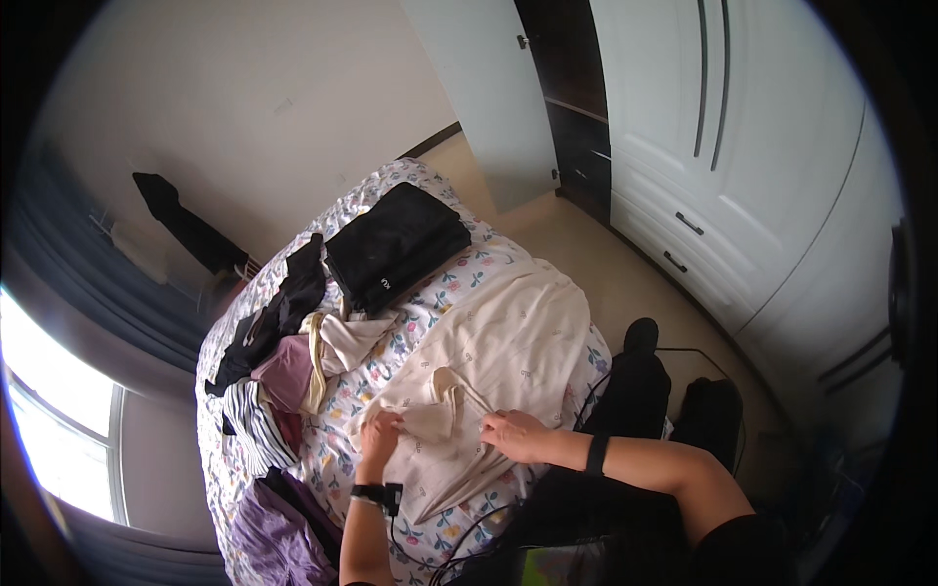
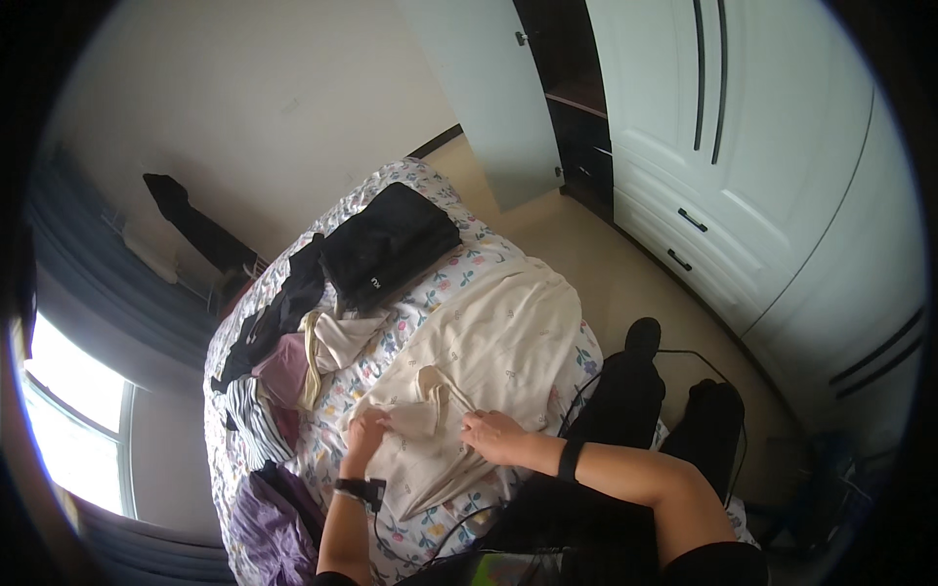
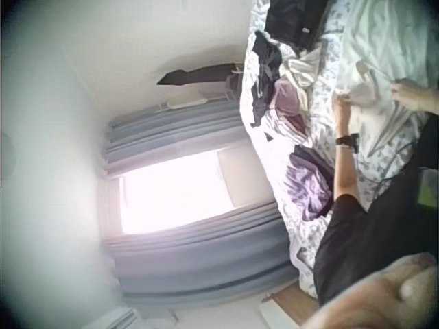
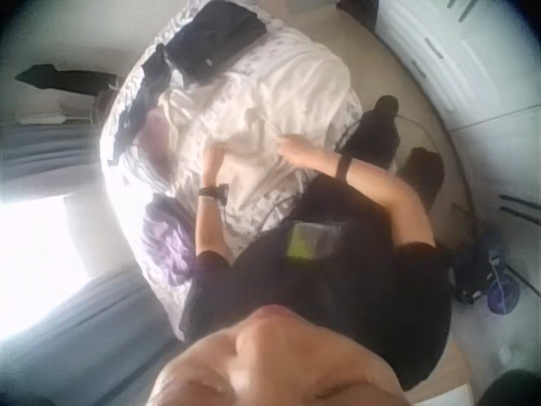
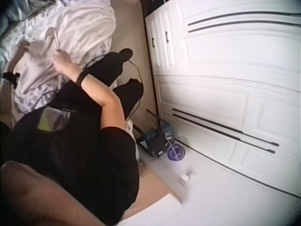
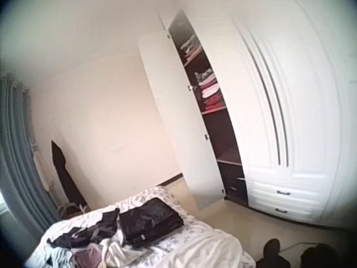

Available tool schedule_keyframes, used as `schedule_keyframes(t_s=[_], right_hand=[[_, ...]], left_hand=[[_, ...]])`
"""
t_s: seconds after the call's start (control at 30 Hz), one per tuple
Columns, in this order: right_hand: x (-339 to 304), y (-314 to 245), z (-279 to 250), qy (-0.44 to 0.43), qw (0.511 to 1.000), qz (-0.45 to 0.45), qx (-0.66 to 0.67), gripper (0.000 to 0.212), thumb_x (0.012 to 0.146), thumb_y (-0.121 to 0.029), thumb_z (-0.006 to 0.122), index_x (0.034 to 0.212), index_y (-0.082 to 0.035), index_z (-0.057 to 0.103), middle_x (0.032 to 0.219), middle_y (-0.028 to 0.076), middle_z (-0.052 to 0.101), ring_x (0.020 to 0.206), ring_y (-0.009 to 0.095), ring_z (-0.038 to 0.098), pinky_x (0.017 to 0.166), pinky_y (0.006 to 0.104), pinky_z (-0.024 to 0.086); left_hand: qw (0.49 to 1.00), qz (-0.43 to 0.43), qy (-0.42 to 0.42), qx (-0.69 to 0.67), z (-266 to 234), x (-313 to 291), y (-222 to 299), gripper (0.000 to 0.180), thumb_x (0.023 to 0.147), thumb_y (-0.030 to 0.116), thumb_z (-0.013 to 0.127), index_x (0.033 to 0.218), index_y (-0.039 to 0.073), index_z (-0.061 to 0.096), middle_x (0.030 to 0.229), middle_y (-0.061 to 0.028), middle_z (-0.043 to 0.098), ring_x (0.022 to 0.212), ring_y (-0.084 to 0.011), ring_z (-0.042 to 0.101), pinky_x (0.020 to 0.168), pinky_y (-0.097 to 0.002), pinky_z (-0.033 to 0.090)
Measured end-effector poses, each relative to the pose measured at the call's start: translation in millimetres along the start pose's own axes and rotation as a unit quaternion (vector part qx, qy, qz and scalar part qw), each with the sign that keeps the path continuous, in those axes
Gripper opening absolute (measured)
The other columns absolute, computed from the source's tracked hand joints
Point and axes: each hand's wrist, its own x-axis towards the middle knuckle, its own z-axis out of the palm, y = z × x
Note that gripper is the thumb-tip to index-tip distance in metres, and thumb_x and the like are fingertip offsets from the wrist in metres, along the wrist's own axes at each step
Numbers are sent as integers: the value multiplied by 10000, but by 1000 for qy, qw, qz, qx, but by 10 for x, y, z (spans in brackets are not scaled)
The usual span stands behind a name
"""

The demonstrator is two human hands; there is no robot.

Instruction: The person folds several items of clothing on a bed, including a purple zip-up jacket, a pair of light-colored trousers, and a striped shirt.

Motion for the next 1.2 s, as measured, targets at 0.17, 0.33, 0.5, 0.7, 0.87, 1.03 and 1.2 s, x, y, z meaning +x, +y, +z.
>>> schedule_keyframes(t_s=[0.17, 0.33, 0.5, 0.7, 0.87, 1.03, 1.2], right_hand=[[-82, 38, 180, -37, 999, 9, -5, 230, 757, -89, 613, 984, -106, 648, 1087, 82, 567, 966, 299, 593, 801, 379, 497], [15, -14, 62, -69, 994, 74, 40, 219, 765, -73, 581, 969, -106, 653, 1075, 80, 581, 986, 279, 596, 792, 385, 505], [-64, 136, 165, 135, 986, 66, 64, 231, 810, -68, 531, 1011, -112, 636, 997, 99, 603, 943, 293, 611, 776, 385, 510], [152, 157, 417, -2, 991, 122, 58, 155, 807, -60, 526, 944, -85, 593, 1028, 129, 561, 884, 302, 615, 719, 417, 507], [-7, 302, 316, -92, 988, 113, -55, 105, 793, -85, 527, 828, -92, 626, 913, 119, 594, 861, 317, 622, 692, 419, 509], [-34, 200, 273, -72, 992, 96, -40, 98, 774, -90, 552, 809, -92, 644, 901, 112, 601, 857, 313, 620, 701, 419, 507], [-111, 356, 394, -23, 993, 112, 36, 67, 745, -105, 606, 793, -99, 652, 881, 90, 618, 854, 305, 617, 710, 413, 496]], left_hand=[[976, -47, 166, -130, -228, 775, -5, 189, 843, 159, 602, 1004, 59, 607, 801, -138, 647, 742, -251, 641, 690, -366, 498], [963, -34, 220, -151, -101, 742, -54, 351, 780, 75, 657, 1111, 50, 540, 1074, -158, 604, 982, -301, 593, 812, -372, 474], [948, -81, 295, 88, 194, 257, 394, 371, 684, -77, 446, 999, 81, 562, 901, -125, 549, 893, -337, 533, 755, -443, 438], [948, -186, 246, -80, 345, 143, 171, 465, 797, 138, 614, 1225, 76, 443, 1010, -155, 552, 846, -286, 573, 740, -409, 462], [957, -77, 263, -93, 373, 544, 592, 616, 773, 88, 660, 1327, 93, 390, 956, -111, 602, 759, -235, 581, 688, -358, 474], [966, 25, 116, -230, 271, 857, 518, 692, 800, -32, 556, 1420, 140, 299, 1313, -154, 492, 791, -143, 573, 636, -258, 465], [883, -20, 70, -464, 260, 876, 774, 872, 782, -51, 587, 1487, 201, 141, 1405, -182, 418, 838, -129, 562, 657, -253, 465]])
